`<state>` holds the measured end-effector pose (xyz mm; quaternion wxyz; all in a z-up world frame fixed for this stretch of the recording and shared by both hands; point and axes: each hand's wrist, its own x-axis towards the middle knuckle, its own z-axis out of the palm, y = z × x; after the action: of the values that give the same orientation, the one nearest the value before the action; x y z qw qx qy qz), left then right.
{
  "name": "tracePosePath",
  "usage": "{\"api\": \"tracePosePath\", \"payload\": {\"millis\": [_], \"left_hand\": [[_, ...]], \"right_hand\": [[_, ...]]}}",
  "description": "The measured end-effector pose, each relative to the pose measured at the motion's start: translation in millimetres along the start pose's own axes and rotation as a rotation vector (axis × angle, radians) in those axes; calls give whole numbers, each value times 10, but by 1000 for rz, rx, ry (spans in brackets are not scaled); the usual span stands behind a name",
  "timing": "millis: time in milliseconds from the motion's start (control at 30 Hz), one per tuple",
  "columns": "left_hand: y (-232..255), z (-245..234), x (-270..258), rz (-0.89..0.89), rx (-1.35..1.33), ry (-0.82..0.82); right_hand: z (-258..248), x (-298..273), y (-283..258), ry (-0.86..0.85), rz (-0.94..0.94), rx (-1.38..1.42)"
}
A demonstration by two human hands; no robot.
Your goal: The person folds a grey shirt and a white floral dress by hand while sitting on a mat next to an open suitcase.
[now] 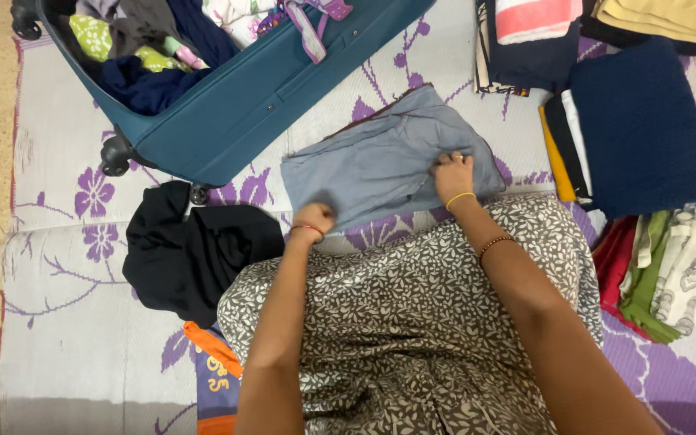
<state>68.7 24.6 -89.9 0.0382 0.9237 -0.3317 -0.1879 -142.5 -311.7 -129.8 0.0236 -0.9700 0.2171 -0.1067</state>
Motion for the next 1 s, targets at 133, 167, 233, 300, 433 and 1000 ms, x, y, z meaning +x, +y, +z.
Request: {"api": "tracePosePath", "payload": {"millis": [133,167,233,300,433,1000], "left_hand": [[-162,-263,36,-315,-128,402],[-193,-279,75,-351,-135,548],[-264,-265,175,-480,-200,496],[-282,-253,257,-591,-288,440],[-228,-107,322,-674,-382,438],[-275,-122,342,-618,-453,533]], "right_hand": [[86,7,52,-77,78,-101],[82,2,46,-37,57,-139],[22,-34,25,44,18,-221],[-153,-81,16,-18,-30,-9],[-652,27,12,-85,10,511],[-158,257,386,99,659,714]]}}
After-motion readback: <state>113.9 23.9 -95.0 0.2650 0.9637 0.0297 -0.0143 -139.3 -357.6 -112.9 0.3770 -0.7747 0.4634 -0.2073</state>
